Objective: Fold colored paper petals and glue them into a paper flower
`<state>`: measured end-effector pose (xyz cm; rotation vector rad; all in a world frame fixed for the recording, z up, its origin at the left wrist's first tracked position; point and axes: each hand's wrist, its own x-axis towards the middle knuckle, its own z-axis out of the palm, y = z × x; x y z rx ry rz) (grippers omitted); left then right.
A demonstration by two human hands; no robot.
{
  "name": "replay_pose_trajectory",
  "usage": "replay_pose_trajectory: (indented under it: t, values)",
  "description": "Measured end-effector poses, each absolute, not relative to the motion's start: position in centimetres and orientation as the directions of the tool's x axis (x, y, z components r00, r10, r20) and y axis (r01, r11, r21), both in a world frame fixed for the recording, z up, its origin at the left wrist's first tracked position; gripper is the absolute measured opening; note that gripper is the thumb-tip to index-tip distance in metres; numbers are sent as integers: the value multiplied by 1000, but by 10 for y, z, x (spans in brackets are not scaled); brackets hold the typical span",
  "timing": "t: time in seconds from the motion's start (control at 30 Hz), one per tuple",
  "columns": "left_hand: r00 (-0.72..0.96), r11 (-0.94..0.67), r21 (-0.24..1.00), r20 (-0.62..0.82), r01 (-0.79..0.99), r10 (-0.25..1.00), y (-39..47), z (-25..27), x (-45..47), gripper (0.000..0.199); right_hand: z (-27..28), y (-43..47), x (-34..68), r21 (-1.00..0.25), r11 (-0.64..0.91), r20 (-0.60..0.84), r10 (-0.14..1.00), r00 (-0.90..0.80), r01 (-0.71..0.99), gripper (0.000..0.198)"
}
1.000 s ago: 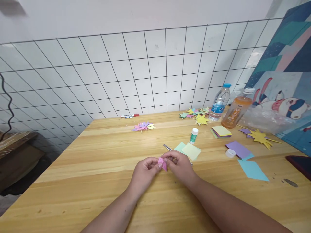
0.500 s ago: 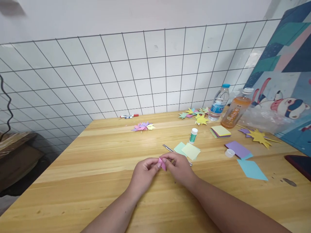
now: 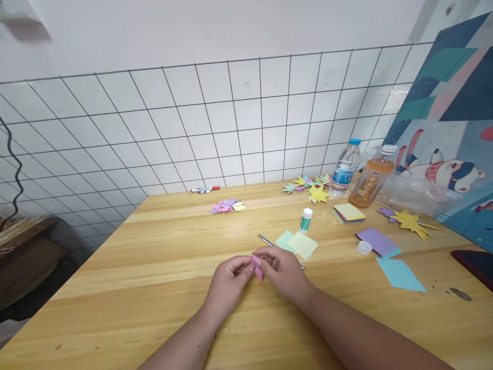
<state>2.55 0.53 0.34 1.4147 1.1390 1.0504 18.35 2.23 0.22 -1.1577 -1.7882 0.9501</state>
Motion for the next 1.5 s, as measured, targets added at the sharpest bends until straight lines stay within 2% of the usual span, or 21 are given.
replay_pose_trajectory:
  t: [0.1,0.3,0.47,0.63,0.77,0.87,1.03,1.1,1.23,1.37,1.5]
  values:
    - [154,-55,991,35,122,987,6,2,25,19,6,20,183,-823,385,263,910,-322,417,18]
    - [144,-88,977,60,194,988,9,-4,22,22,0,20,183,-728,439,304,895,-326,528,29]
    - [160,-91,974,58,206,985,8,-4,22,23,-4,19,184,-659,505,339,861,-380,557,35]
    - [145,-53,982,27,180,989,8,-4,24,22,-1,18,184,-633,509,319,858,-403,583,37]
    - [145,-42,986,19,162,989,8,-5,25,21,4,17,185,-657,462,256,880,-400,596,43]
    - [165,-44,987,18,156,986,7,-3,25,21,4,18,186,-744,374,216,919,-331,553,48]
    - [104,-44,969,19,242,994,7,-2,23,16,-1,24,184,-912,213,153,970,-190,352,25]
    - [88,-28,970,7,241,996,7,-2,23,18,-2,25,182,-942,194,145,971,-189,275,23]
    - [74,79,989,-88,125,993,8,-3,25,23,-1,23,181,-959,196,154,967,-203,205,26]
    - [2,115,992,-115,47,993,8,-1,26,27,0,23,182,-940,213,180,973,-143,265,7]
    - [32,122,992,-123,36,992,8,0,27,28,-2,24,183,-887,299,247,951,-186,353,7]
